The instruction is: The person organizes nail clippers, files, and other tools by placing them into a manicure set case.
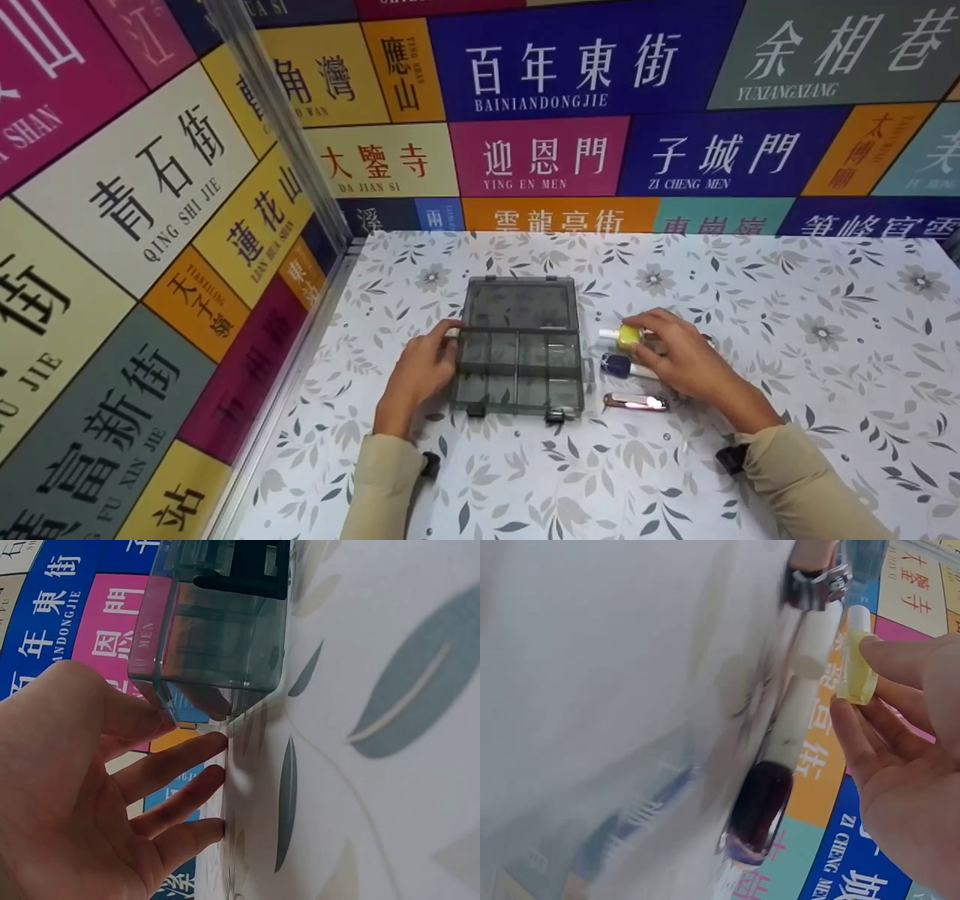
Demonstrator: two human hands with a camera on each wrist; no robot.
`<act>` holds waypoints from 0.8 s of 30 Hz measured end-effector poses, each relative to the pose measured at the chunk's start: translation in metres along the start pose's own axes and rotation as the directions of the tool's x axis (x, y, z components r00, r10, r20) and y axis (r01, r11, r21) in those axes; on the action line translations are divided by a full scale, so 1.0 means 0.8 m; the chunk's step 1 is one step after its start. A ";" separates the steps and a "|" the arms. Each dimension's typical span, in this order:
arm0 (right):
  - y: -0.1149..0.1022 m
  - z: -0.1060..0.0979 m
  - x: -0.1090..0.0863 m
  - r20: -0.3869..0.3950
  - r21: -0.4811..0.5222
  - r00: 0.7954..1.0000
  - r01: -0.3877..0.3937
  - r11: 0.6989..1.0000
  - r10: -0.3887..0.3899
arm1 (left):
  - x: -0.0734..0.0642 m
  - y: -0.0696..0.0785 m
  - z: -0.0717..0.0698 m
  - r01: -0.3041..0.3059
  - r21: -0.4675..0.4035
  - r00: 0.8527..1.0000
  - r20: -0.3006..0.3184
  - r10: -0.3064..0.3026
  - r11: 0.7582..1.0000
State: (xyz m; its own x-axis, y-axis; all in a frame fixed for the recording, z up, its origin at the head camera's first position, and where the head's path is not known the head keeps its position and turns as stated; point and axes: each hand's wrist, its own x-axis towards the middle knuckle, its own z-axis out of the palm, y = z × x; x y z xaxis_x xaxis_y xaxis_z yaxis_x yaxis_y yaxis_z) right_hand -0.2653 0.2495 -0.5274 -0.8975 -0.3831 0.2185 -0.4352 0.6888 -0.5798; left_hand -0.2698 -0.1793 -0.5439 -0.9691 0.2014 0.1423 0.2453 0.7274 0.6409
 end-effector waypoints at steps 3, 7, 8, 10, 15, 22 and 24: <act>-0.006 0.000 0.001 -0.018 0.023 1.000 0.006 1.000 -0.005 | 0.002 0.000 0.000 -0.020 -0.012 1.000 0.008 0.020 1.000; -0.013 0.004 0.004 -0.056 0.044 0.998 0.043 0.998 -0.041 | 0.003 0.000 0.000 -0.038 -0.022 0.999 0.016 0.038 0.999; -0.015 0.006 0.005 -0.064 0.056 0.997 0.053 0.997 -0.049 | 0.003 0.000 0.000 -0.042 -0.023 0.999 0.017 0.043 0.999; -0.018 0.008 0.008 -0.077 0.077 0.995 0.066 0.995 -0.060 | 0.003 0.000 0.000 -0.043 -0.019 0.999 0.015 0.043 0.999; -0.028 0.016 0.016 -0.088 0.122 0.994 0.075 0.990 -0.065 | 0.002 0.000 -0.001 -0.036 -0.012 0.999 0.011 0.036 0.999; -0.046 0.028 0.028 -0.086 0.150 0.994 0.082 0.985 -0.069 | -0.001 -0.001 -0.001 -0.041 -0.015 0.999 0.001 0.041 0.999; -0.052 0.033 0.031 -0.076 0.157 0.994 0.087 0.984 -0.076 | -0.002 -0.002 -0.001 -0.047 -0.018 0.999 0.000 0.047 0.999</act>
State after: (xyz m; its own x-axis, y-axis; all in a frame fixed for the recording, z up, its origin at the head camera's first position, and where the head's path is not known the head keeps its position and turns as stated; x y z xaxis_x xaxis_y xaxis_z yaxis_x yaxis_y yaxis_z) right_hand -0.2676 0.1954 -0.5188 -0.8649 -0.3859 0.3210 -0.4947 0.5474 -0.6750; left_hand -0.2688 -0.1810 -0.5442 -0.9566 0.2349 0.1723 0.2897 0.7055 0.6468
